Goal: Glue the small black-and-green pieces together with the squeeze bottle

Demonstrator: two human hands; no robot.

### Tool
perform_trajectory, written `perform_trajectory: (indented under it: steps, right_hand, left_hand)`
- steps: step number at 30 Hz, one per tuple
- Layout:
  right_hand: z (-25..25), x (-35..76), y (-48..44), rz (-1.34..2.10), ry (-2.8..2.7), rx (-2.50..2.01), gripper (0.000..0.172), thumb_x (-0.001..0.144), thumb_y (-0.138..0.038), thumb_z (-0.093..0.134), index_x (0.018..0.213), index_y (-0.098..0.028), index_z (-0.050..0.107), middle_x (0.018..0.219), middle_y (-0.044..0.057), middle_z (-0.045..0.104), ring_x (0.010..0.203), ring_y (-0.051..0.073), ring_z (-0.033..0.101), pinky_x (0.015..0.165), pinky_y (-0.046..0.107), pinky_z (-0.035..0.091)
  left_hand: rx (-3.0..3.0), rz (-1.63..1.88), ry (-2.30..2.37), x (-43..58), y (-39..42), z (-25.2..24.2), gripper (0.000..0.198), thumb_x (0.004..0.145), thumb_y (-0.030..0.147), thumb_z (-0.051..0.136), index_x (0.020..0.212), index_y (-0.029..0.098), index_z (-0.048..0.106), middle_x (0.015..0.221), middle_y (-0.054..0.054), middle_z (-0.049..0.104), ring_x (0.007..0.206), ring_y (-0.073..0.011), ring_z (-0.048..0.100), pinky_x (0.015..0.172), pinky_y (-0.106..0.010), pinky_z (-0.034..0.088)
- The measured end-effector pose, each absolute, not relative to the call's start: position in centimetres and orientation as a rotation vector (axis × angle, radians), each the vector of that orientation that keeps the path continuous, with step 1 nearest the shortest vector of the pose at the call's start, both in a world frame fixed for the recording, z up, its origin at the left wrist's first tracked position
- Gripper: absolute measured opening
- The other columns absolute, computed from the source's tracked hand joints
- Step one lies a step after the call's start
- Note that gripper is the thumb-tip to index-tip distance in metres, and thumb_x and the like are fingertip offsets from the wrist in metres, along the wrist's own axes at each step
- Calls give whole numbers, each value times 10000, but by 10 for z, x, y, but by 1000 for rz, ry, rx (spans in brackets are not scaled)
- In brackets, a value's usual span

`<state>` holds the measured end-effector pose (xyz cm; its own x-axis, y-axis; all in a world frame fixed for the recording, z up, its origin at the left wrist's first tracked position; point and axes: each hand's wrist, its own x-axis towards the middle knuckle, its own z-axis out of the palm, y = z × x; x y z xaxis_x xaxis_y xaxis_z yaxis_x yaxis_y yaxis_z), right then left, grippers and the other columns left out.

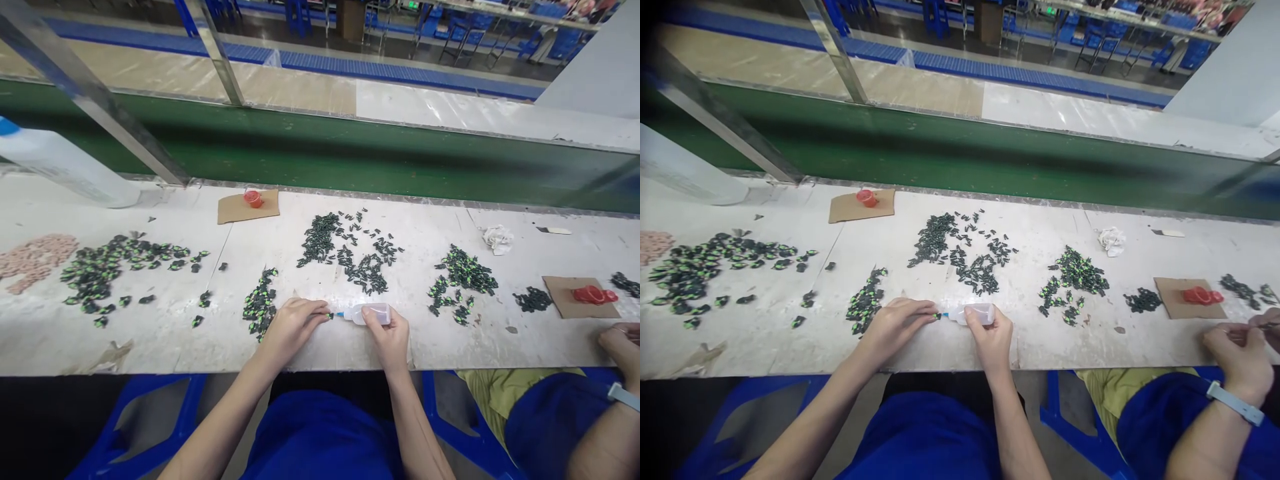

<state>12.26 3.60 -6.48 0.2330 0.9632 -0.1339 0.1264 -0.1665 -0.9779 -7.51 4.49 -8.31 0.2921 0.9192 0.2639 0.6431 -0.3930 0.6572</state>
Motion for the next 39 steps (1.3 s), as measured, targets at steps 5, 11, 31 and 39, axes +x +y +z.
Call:
perform_trajectory:
  steps: [5,11,31,39]
  right_hand:
    - [-65,122,36,1079,-1084,-1528,258,715,-405,678,669,-152,696,631,52,707,590,191,627,554,287,502]
    - [-66,123,37,1091,-1094,-1548,263,705,-409,680,672,-150,707,612,43,694,573,181,611,529,270,478]
    - [-68,122,36,1083,-1041,-1555,275,705,-420,676,618,-160,657,589,27,651,565,168,576,527,267,462]
    - [-65,123,37,1079,-1061,-1549,281,701,-429,663,604,-166,642,588,30,644,567,169,573,528,270,468]
  left_hand:
    - [2219,912,1379,-74,44,-81,139,913,263,574,1025,216,642,842,-26,782,772,-201,727,759,-334,534]
    - [2327,980,1357,-73,44,-81,143,947,272,524,995,194,634,841,-36,779,733,-183,728,730,-317,537]
    - [2377,1019,1347,-72,46,-81,148,956,275,514,942,195,638,797,-19,773,671,-159,714,720,-314,526]
    - [2385,988,1365,-72,46,-81,167,961,289,504,945,197,643,792,-20,772,670,-163,713,729,-319,526]
